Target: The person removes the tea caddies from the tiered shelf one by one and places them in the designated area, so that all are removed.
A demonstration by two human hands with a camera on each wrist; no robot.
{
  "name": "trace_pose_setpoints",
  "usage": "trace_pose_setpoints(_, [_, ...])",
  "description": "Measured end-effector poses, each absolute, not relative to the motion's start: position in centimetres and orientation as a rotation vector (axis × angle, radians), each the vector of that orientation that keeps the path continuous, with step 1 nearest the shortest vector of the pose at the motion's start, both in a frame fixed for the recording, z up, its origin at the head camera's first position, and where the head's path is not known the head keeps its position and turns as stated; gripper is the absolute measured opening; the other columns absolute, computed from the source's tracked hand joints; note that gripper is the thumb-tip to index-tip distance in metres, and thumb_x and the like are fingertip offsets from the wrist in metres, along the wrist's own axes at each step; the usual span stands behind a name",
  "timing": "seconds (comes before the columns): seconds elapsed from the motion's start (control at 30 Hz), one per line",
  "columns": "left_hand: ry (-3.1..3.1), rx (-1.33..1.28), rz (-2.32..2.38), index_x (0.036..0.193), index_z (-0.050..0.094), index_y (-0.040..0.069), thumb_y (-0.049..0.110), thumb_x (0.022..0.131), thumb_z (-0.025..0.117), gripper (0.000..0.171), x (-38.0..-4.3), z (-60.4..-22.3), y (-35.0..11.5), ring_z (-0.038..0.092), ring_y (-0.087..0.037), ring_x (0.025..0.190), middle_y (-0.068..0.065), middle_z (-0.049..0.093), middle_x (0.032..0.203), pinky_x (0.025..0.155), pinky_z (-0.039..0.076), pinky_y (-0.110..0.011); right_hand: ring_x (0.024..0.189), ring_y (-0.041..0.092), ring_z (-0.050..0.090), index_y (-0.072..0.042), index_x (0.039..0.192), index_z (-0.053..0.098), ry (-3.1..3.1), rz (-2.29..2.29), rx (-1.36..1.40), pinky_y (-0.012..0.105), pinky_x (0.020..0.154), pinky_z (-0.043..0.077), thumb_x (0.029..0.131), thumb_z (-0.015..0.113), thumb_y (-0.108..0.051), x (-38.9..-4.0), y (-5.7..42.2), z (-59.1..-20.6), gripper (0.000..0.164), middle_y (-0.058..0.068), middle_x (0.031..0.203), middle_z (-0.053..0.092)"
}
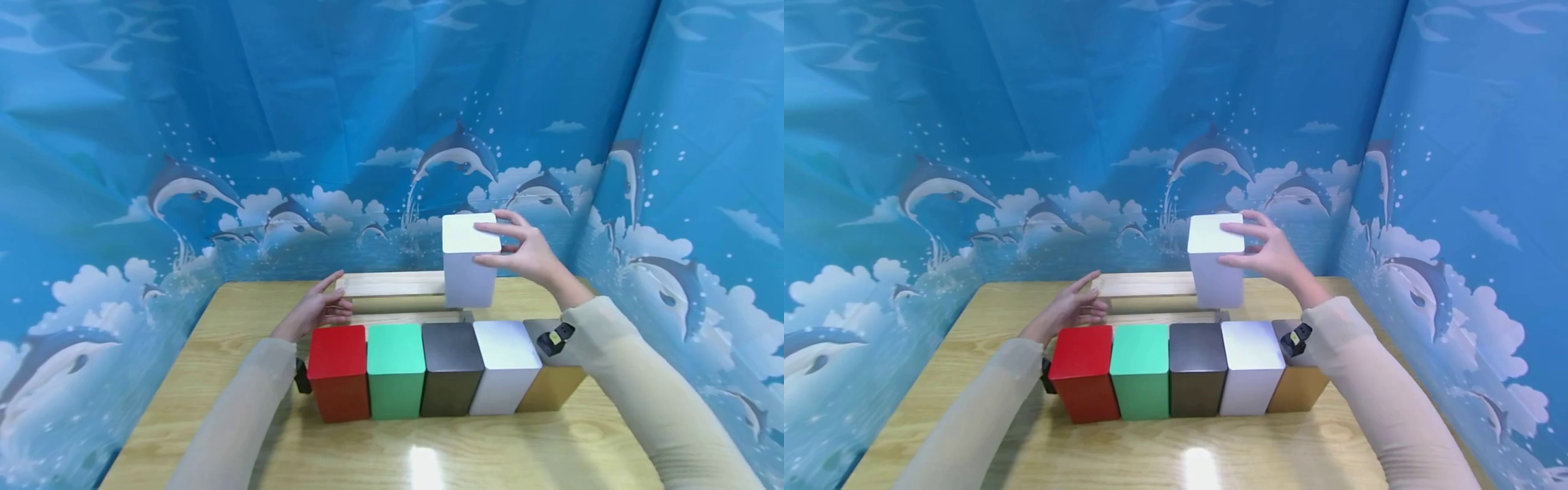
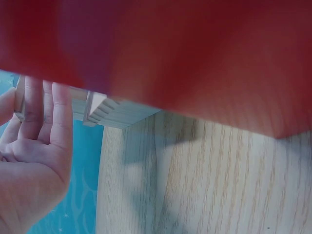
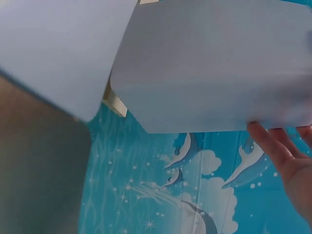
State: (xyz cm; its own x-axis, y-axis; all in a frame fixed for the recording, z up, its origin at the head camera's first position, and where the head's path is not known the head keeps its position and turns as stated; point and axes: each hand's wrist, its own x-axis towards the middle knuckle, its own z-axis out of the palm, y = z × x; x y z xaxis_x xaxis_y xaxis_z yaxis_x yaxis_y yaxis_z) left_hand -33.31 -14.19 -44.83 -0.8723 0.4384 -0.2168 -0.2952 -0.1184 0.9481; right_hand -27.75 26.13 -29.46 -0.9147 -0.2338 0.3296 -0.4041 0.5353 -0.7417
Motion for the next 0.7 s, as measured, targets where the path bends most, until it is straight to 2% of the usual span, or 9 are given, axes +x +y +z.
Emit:
trace_pose_setpoints(0.17, [1.711,0.123,2.059,0.146,0.026,0.033,0.021,0.098,0.049,0.055,-33.8,-45.8,-14.2,0.067,-0.026,0.085,-0.017,0.067,0.096,0.086,0.049,-0.046,0.117,0.035,0.047,-0.014,0.127,0.059,-2.539,1.301,0.501,0.05,0.088,0.048,0.075,0.079,-0.023,-27.8,27.5,-29.8,0.056,0.004,0.148,0.026])
trace_pose_setpoints(0.27, [1.725,0.129,2.061,0.146,0.027,0.033,0.022,0.097,0.05,0.054,-33.8,-46.1,-14.2,0.067,-0.024,0.082,-0.02,0.066,0.1,0.084,0.05,-0.045,0.121,0.034,0.042,-0.014,0.127,0.059,-2.532,1.282,0.47,0.051,0.09,0.046,0.075,0.079,-0.025,-27.8,28.3,-29.9,0.057,0.003,0.148,0.027])
trace_pose_setpoints(0.43, [1.732,0.14,2.057,0.146,0.027,0.033,0.023,0.098,0.049,0.054,-33.9,-46.0,-14.2,0.067,-0.023,0.081,-0.017,0.067,0.096,0.082,0.052,-0.043,0.12,0.032,0.044,-0.015,0.127,0.059,-2.531,1.267,0.406,0.05,0.091,0.045,0.075,0.079,-0.028,-27.4,29.6,-29.7,0.057,-0.001,0.148,0.027])
trace_pose_setpoints(0.57, [1.74,0.137,2.059,0.146,0.026,0.033,0.023,0.097,0.049,0.055,-34.0,-45.9,-14.2,0.067,-0.024,0.081,-0.021,0.065,0.101,0.08,0.053,-0.042,0.12,0.033,0.043,-0.015,0.127,0.059,-2.528,1.244,0.378,0.052,0.092,0.044,0.075,0.079,-0.027,-27.1,30.4,-29.7,0.057,0.0,0.148,0.027])
trace_pose_setpoints(0.7, [1.755,0.145,2.045,0.147,0.024,0.032,0.023,0.098,0.049,0.056,-33.9,-45.9,-14.2,0.067,-0.024,0.082,-0.022,0.065,0.103,0.08,0.053,-0.041,0.121,0.032,0.042,-0.014,0.127,0.059,-2.532,1.207,0.351,0.048,0.092,0.045,0.075,0.079,-0.024,-27.0,31.4,-30.1,0.056,-0.001,0.148,0.027])
